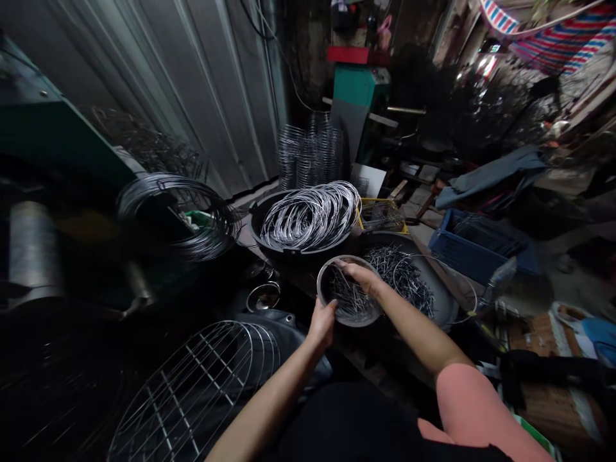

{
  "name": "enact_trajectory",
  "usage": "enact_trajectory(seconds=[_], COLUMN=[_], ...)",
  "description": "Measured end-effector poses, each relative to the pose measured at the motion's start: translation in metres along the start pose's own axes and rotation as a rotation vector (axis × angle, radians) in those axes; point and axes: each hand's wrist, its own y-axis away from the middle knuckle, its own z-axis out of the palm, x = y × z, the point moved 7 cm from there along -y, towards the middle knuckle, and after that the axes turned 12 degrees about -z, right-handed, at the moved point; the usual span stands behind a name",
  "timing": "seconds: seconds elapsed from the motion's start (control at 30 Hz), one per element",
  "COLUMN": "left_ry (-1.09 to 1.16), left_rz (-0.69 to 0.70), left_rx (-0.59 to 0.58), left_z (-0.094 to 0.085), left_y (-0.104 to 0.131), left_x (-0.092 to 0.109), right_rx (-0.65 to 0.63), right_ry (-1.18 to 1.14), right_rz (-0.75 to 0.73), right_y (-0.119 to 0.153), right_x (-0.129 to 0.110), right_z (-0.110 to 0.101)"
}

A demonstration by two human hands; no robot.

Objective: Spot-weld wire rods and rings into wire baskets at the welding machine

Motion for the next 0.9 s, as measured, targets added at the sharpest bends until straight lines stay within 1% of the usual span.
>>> enact_trajectory(seconds=[0.07,0.13,0.2,0.27,0.37,0.5,0.57,0.6,0.67,0.73,0.77,0.8,0.9], left_ry=[-0.012,-0.001,0.009,0.001,-0.027,0.001,0.031,0.049,0.09,0.133,0.157,0.183,0.267], left_rz=[-0.004,-0.012,-0.023,-0.022,-0.001,-0.01,-0.024,-0.041,-0.093,-0.153,-0.173,-0.18,-0.18], left_rx=[-0.007,-0.016,-0.023,-0.028,-0.016,-0.012,-0.007,0.001,0.026,0.055,0.066,0.075,0.098], left_z=[0.0,0.0,-0.001,0.0,0.0,-0.001,-0.003,-0.005,-0.009,-0.012,-0.013,-0.014,-0.021], left_y=[0.0,0.001,0.002,0.003,0.005,0.008,0.01,0.01,0.009,0.007,0.006,0.006,0.011], left_x=[0.0,0.0,0.001,0.002,0.005,0.007,0.01,0.012,0.013,0.012,0.011,0.011,0.014], right_rx=[-0.031,-0.095,-0.142,-0.132,-0.011,0.194,0.272,0.312,0.387,0.429,0.422,0.385,0.2], right_ry=[-0.041,-0.083,-0.077,0.042,0.317,0.508,0.518,0.5,0.432,0.386,0.398,0.431,0.576], right_rz=[0.077,0.115,0.095,0.055,0.003,-0.006,-0.051,-0.097,-0.219,-0.318,-0.336,-0.329,-0.222], right_y=[-0.001,-0.002,-0.002,-0.003,-0.004,-0.001,0.0,0.0,0.0,0.0,0.0,0.0,0.009], right_x=[0.002,0.002,-0.001,-0.003,-0.004,-0.002,-0.006,-0.012,-0.026,-0.041,-0.047,-0.051,-0.051], right_z=[0.001,0.006,0.01,0.009,0.007,0.015,0.017,0.015,0.006,-0.008,-0.014,-0.02,-0.032])
